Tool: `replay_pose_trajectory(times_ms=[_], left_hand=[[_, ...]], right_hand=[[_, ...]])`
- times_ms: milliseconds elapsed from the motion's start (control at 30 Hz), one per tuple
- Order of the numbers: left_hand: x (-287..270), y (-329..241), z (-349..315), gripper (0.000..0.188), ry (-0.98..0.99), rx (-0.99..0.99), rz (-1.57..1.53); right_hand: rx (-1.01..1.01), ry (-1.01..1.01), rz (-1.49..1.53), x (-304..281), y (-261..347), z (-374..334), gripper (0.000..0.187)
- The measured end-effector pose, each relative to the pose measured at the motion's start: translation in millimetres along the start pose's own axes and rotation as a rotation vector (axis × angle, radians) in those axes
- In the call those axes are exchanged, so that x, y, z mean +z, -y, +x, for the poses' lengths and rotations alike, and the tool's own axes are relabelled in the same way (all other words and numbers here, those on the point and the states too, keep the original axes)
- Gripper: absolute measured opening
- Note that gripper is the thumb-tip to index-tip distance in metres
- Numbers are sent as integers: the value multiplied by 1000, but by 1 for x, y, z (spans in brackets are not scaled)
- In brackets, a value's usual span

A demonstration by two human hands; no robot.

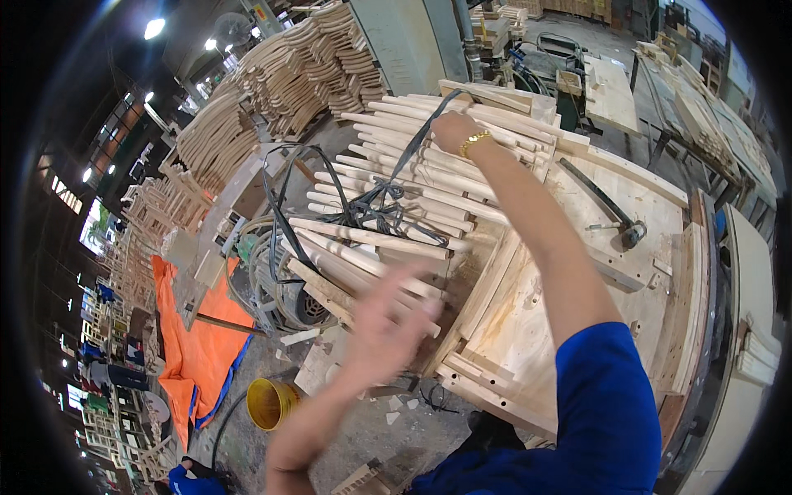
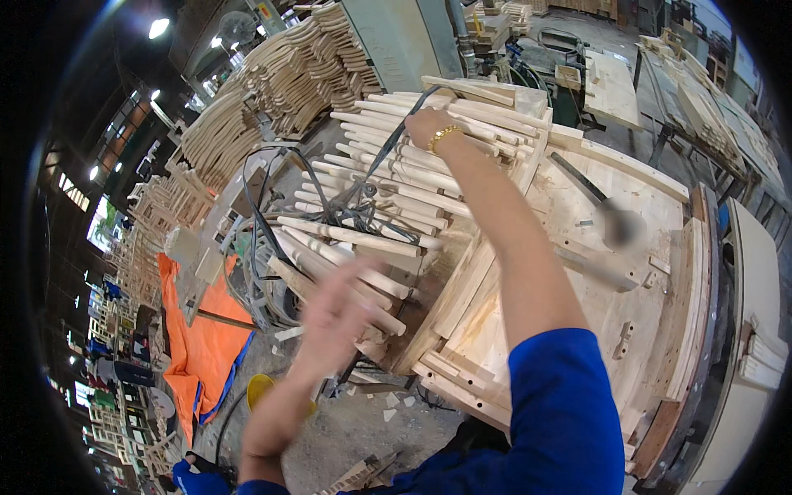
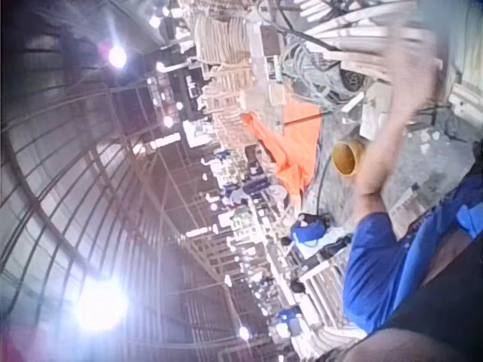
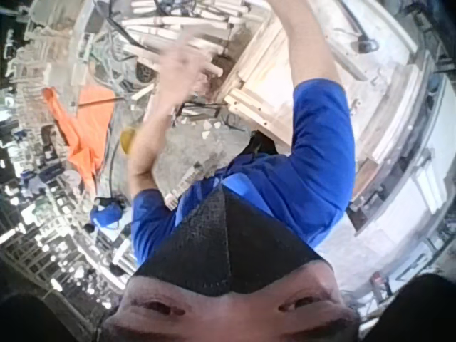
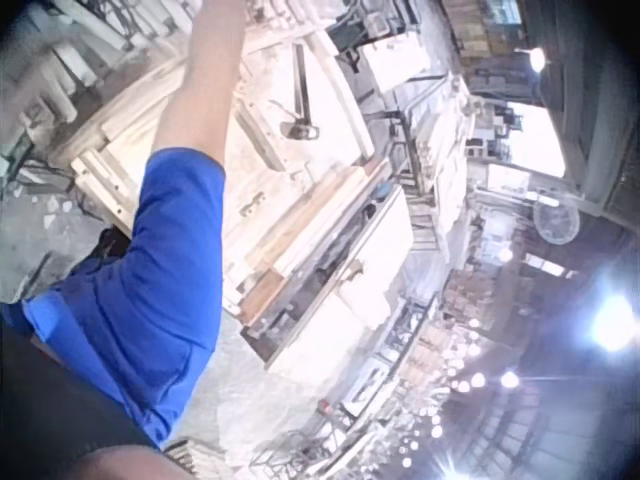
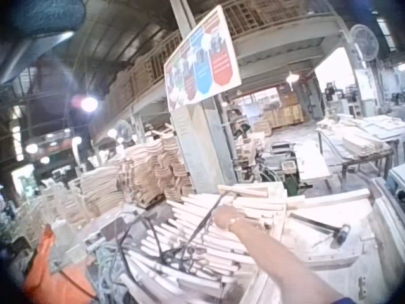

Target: The person gathers several cylindrical wooden rods from a pile, carries them to a workbench, and feeds them through a machine to smooth or shape them. The person then stacks the processed rods on the bench and repeats the process with additional rods.

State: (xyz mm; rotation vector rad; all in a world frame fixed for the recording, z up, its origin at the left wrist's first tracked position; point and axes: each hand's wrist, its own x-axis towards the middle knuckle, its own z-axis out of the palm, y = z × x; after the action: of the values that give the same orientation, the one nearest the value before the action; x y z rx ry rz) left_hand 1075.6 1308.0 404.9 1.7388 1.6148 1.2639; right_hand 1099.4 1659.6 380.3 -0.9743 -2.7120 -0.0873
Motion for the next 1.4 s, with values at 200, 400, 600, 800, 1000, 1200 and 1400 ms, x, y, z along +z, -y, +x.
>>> replay_pose_trajectory(times_ms=[200,400,600,800,1000,1200,1400], left_hand=[[99,67,23,62,-236,-449,-880],[111,100,134,76,-778,-595,-636],[93,140,171,56,-1011,-551,-784],[112,109,179,62,-902,-650,-674],[137,79,158,59,-1000,-695,-766],[179,99,120,77,-493,-719,-1616],[212,81,97,63,-407,-535,-1588]], right_hand=[[-127,192,135,2,-32,-17,60],[154,232,79,5,11,-26,88],[292,542,329,-9,11,-20,100],[297,489,305,1,-1,-35,110],[266,623,304,-22,-4,-76,109],[258,606,630,-38,-30,-134,105],[234,477,723,-22,-39,-180,105]])
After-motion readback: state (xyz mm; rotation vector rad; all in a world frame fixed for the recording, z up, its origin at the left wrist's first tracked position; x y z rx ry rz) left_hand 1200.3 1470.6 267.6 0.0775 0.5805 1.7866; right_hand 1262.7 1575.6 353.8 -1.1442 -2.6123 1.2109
